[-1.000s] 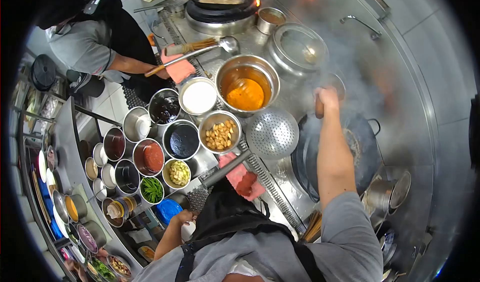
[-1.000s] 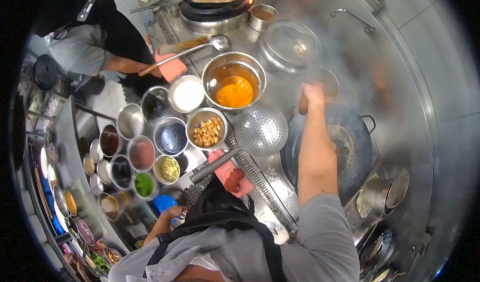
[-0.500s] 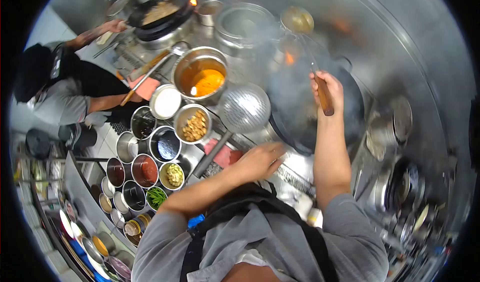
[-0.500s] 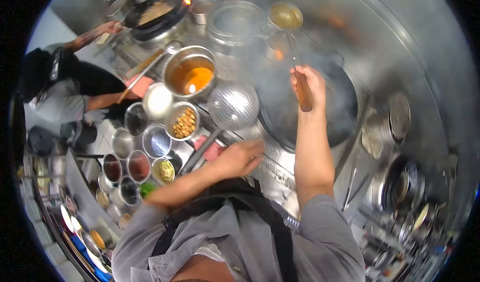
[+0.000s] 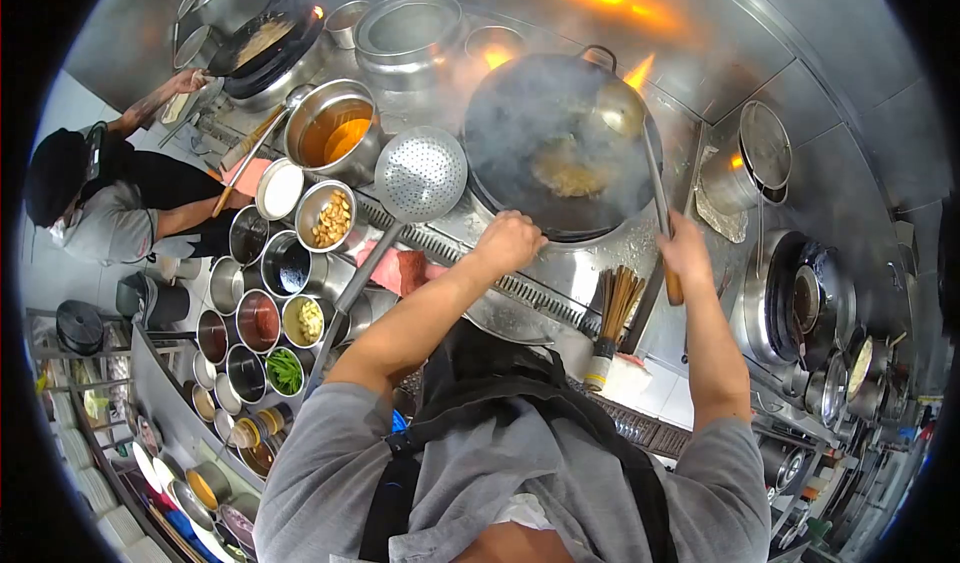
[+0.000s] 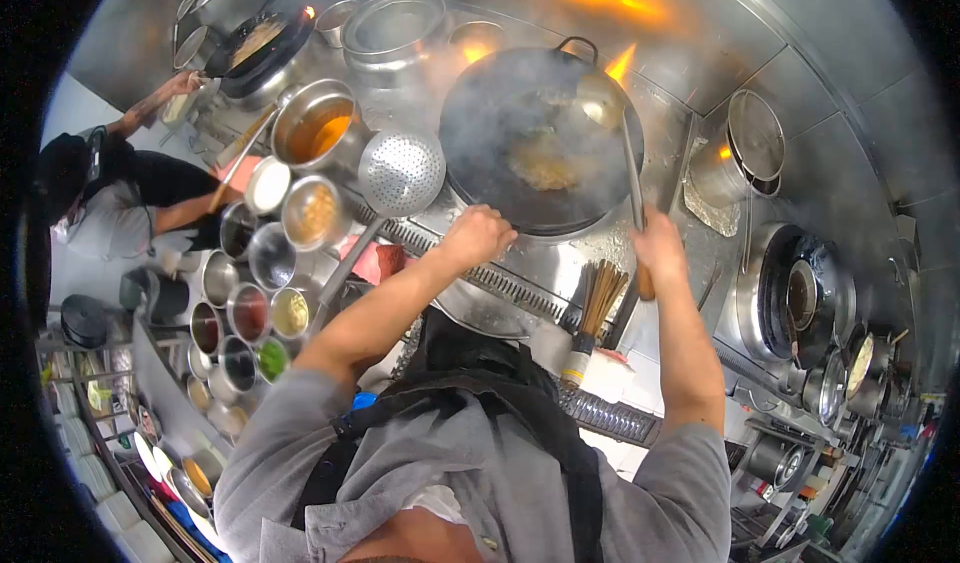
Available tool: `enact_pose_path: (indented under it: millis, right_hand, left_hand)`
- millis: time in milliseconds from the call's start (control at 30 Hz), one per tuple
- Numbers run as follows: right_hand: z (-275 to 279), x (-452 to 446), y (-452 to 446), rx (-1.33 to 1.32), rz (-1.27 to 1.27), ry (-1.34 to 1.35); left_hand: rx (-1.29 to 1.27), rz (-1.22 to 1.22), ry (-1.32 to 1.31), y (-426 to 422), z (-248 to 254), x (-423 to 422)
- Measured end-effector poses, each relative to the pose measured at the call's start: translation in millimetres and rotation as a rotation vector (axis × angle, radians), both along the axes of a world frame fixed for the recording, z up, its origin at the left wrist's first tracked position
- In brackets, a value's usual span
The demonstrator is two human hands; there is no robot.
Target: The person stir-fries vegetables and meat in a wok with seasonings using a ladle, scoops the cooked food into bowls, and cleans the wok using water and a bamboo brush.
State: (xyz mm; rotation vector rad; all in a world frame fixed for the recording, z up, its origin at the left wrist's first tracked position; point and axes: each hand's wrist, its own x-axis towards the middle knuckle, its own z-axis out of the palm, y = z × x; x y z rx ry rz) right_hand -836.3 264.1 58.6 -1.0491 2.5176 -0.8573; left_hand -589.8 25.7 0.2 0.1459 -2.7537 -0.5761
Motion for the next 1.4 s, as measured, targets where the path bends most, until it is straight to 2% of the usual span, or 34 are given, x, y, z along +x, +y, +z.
enact_pose_path:
  millis: [67,100,133,167,200,267,333,367,400,433,467,500,533,567,600,633,667,700,733,800,867,900,933,1000,1067,1133,1200,1233,1267,1333,1400]
  right_hand:
    - [10,31,27,0.341,0.030,0.357]
    - [13,43,39,0.338,0.031,0.363]
    - [14,54,47,0.458,0.044,0.332]
    - [12,63,52,0.575,0.060,0.295]
    - [1,73,56,0.568,0.068,0.288]
    - [-36,88,53,0.268,0.121,0.232]
    - [-66,103,21,0.099,0.090,-0.055]
    - [-50,119,-8,0.061,0.041,-0.198]
    - [-28,132,-28,0.025,-0.005,-0.339]
    - [-20,136,-28,0.020,-0.003,-0.348]
    - [-13,141,-27,-0.209,0.071,-0.263]
    - [-6,147,-25,-0.440,0.138,-0.173]
    - [0,153,-5,-0.491,0.071,-0.116]
    - [-16,158,23,-0.431,-0.047,-0.109]
    - [-48,164,56,-0.230,-0.173,-0.075]
    - [-66,177,87,0.072,-0.247,0.002]
    - [-82,199,110,0.153,-0.288,-0.034]
    - [-95,214,126,0.233,-0.331,-0.071]
    - [-106,224,126,0.231,-0.345,-0.069]
    - [-124,240,119,0.207,-0.504,-0.211]
    - [-131,229,125,0.220,-0.510,-0.129]
    - [-126,214,138,-0.083,-0.657,-0.555]
    - [-116,202,147,-0.398,-0.777,-0.975]
    - [-59,181,139,-0.533,-0.682,-0.851]
    - [-32,158,118,-0.688,-0.551,-0.655]
    - [7,117,71,-0.481,-0.393,-0.389]
    - [-1,52,26,-0.202,-0.204,-0.343]
    - [4,26,-7,0.012,-0.068,-0.150]
    - [1,7,-34,0.169,0.080,0.143]
    - [53,-17,-91,0.486,0.170,0.298]
    - [81,-4,-131,0.516,0.188,0.383]
  left_hand:
    - [-0.132,0.073,-0.067,-6,-17,-7]
    - [-0.056,0.077,-0.086,-6,-22,-7]
    - [-0.059,0.082,-0.081,5,-10,-4]
    - [0.050,0.143,0.114,24,2,8]
    - [0.157,0.203,0.301,44,8,24]
    - [0.353,0.214,0.197,88,3,41]
    - [1.238,0.254,-0.320,119,2,45]
    - [1.232,0.259,-0.331,121,8,44]
    - [1.786,0.226,-0.269,121,20,41]
    - [2.336,0.179,-0.171,119,35,37]
    - [2.270,0.244,-0.094,113,53,33]
    - [2.074,0.440,-0.164,98,38,32]
    - [1.864,0.612,-0.225,81,24,32]
    - [1.591,0.652,-0.274,66,43,32]
    - [1.320,0.679,-0.318,54,62,37]
    - [0.994,0.646,-0.350,40,50,45]
    - [0.671,0.600,-0.373,29,37,52]
    - [0.692,0.609,-0.454,30,71,55]
    - [0.454,0.515,-0.386,21,44,67]
    - [1.063,0.503,-0.527,15,95,74]
    - [1.337,0.449,-0.726,-13,136,79]
    - [1.356,0.410,-0.827,-36,143,80]
    - [1.055,0.335,-0.905,-55,151,79]
    - [0.003,0.133,-0.784,-79,143,69]
    - [-0.054,0.169,-0.733,-72,175,56]
    - [-0.113,0.201,-0.688,-63,212,39]
    - [-0.300,0.152,-0.832,-61,243,21]
    - [-0.345,0.137,-0.829,-59,258,17]
    - [-0.339,0.142,-0.833,-62,262,14]
    - [-0.326,0.141,-0.854,-69,262,11]
    - [-0.312,0.170,-0.871,-75,260,14]
